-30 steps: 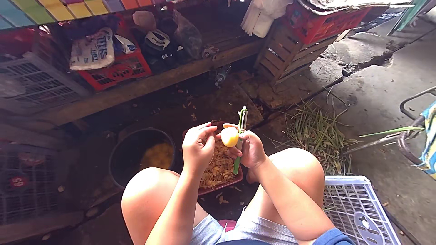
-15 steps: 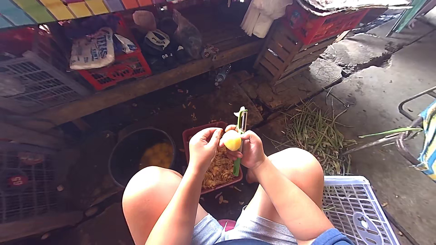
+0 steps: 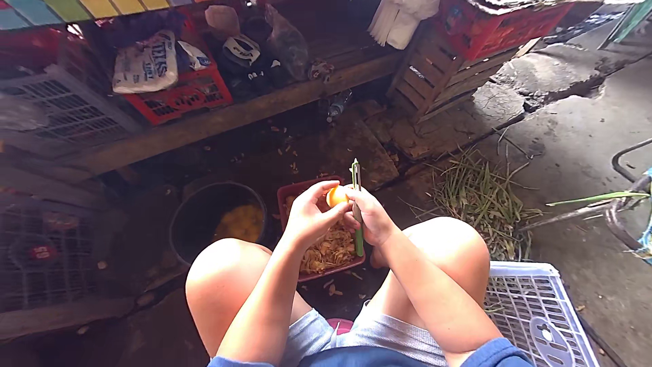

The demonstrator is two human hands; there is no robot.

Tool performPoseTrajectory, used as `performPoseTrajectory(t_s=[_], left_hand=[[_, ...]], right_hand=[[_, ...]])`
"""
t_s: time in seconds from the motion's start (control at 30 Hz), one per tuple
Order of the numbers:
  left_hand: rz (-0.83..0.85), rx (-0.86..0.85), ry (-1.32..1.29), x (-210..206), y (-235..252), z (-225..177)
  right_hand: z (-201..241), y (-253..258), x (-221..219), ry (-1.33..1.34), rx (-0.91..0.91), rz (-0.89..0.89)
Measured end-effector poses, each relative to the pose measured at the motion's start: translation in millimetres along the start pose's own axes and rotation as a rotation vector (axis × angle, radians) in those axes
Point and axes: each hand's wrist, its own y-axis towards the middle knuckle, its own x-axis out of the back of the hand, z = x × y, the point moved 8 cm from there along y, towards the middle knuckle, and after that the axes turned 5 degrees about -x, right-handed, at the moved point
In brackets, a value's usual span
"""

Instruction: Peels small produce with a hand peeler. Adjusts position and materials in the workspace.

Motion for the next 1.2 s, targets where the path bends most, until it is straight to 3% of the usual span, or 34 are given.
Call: performPoseTrajectory(t_s=[0.13,0.2,0.37,0.6,0.7,0.77,0.9,0.97,1.03,1.2], left_hand=[[-0.019,0.103,-0.262,13,2,21],[-0.156,0.201,-0.275,34,5,43],[-0.461,0.439,0.282,123,-7,137],[-0.504,0.768,0.655,199,-65,203],[-0.229,0.867,0.81,188,-72,225],[-0.143,0.894,0.83,175,-67,226],[-0.352,0.698,0.715,160,-20,191],[-0.376,0.534,0.678,146,15,185],[-0.265,0.415,0.668,115,51,182],[0.193,0.407,0.686,1,106,224]], right_hand=[[-2,-6,-6,-0.108,-0.048,0.041],[4,-14,-6,-0.141,-0.029,0.032],[24,-25,19,-0.018,0.008,-0.129],[67,-50,37,0.165,0.177,-0.163],[82,-61,46,0.215,0.266,-0.149],[90,-69,53,0.237,0.323,-0.146],[102,-85,62,0.259,0.421,-0.109],[108,-90,68,0.256,0.465,-0.116],[112,-90,75,0.256,0.487,-0.149],[111,-91,88,0.295,0.481,-0.231]])
